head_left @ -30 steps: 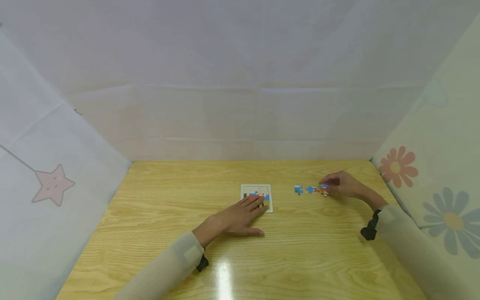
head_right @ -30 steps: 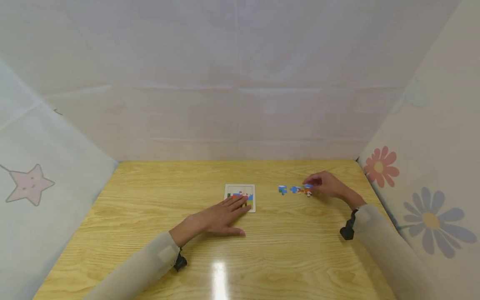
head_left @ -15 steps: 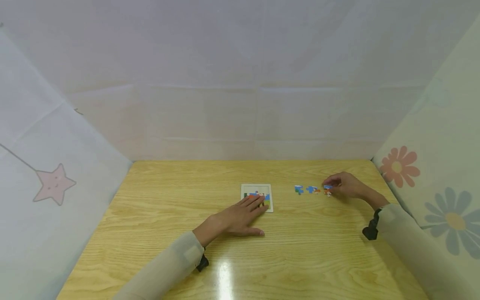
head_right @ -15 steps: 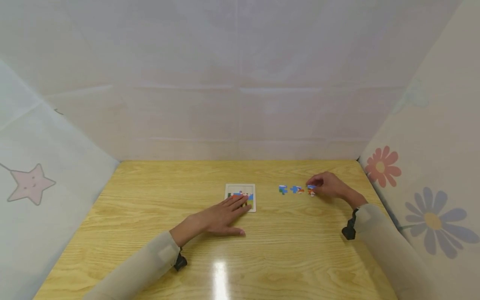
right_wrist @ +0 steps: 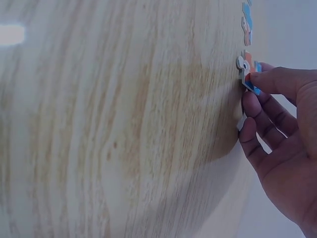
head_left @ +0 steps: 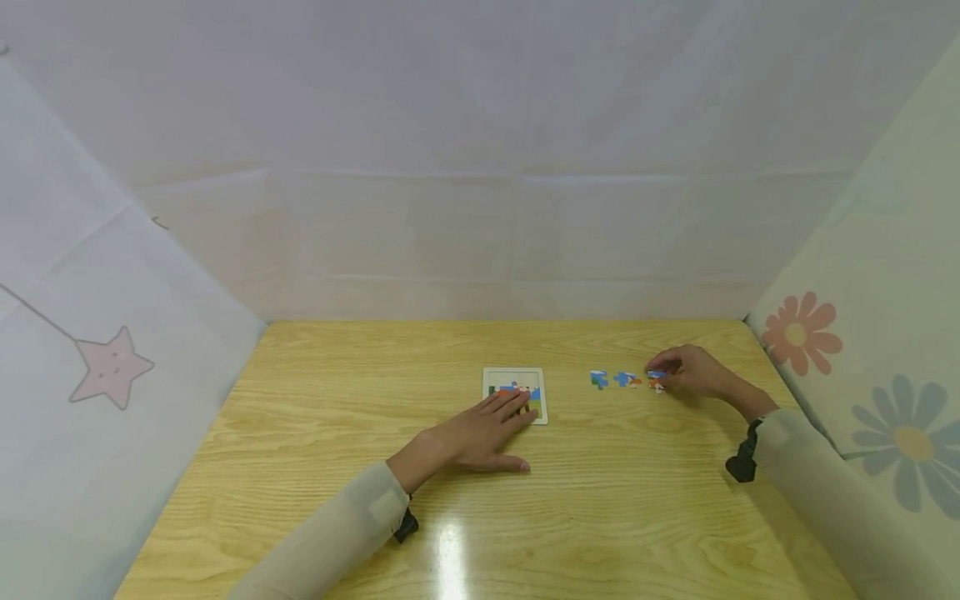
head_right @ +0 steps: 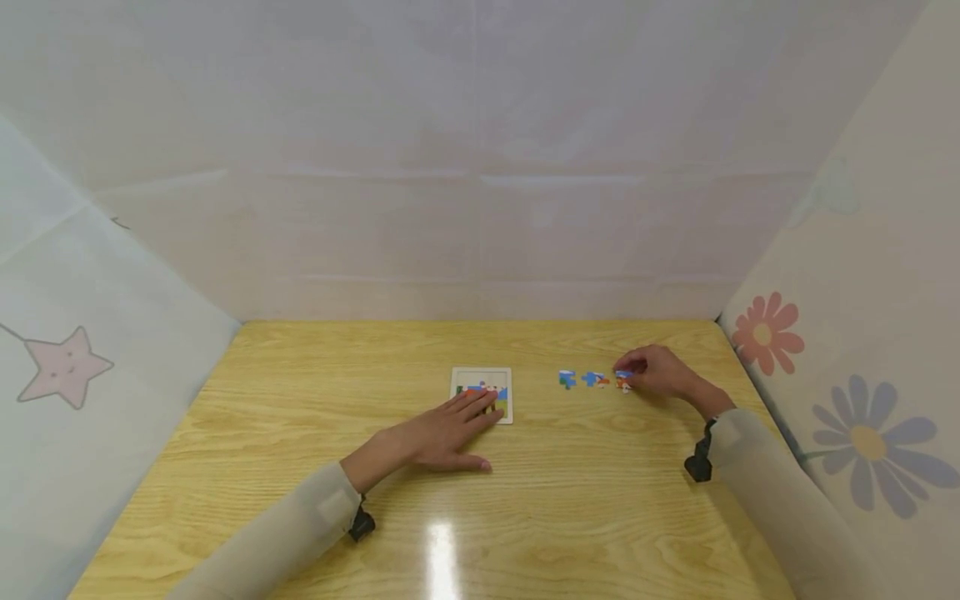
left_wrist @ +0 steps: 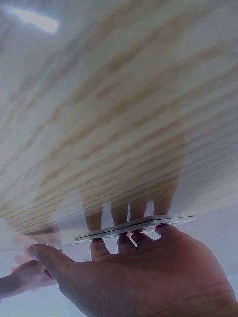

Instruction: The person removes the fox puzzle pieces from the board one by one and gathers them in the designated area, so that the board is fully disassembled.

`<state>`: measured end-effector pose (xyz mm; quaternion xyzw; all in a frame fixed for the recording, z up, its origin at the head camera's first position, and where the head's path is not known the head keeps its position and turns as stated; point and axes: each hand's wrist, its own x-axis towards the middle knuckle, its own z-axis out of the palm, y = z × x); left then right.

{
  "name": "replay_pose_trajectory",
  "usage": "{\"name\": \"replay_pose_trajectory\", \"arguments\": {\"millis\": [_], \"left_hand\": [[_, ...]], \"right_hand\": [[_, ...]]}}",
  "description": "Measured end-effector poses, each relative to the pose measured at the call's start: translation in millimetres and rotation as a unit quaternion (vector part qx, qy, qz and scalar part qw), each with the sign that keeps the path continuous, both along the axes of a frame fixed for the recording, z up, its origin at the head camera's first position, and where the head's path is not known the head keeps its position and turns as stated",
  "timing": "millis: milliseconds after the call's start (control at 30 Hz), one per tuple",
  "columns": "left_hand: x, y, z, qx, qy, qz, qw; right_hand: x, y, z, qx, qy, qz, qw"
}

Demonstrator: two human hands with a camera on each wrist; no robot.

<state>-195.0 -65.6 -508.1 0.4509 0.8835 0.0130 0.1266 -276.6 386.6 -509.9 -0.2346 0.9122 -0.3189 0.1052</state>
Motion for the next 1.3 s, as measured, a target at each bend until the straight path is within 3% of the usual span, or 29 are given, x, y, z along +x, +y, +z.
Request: {"name": "replay_pose_trajectory", "arguments": {"millis": [433, 600, 733, 967, 1300], "left_hand": [[0.7, 1.2, 4.2, 0.001, 0.005, -0.006, 1.0], [-0.5, 1.8, 3.8, -0.002, 0.001, -0.001, 1.0], [-0.4, 1.0, 3.4, 0.003, -0.001, 0.001, 1.0], [3.4, -2.6, 4.5, 0.02, 0.004, -0.005, 0.9998], [10.1, -10.7, 8.6, 0.03, 0.012, -0.012, 0.9994]], "right_hand": [[-0.1, 0.4, -1.1, 0.004, 0.011, 0.001, 1.0], [-2.9, -4.9, -0.7, -0.006, 0.052, 0.006, 0.999], [-4.3, -19.5, 3.7, -0.026, 0.065, 0.029, 0.997], [-4.1, -55.2, 13.9, -0.059, 0.024, 0.045, 0.997], [-10.0, -107.5, 16.3, -0.077, 0.033, 0.089, 0.993]]}}
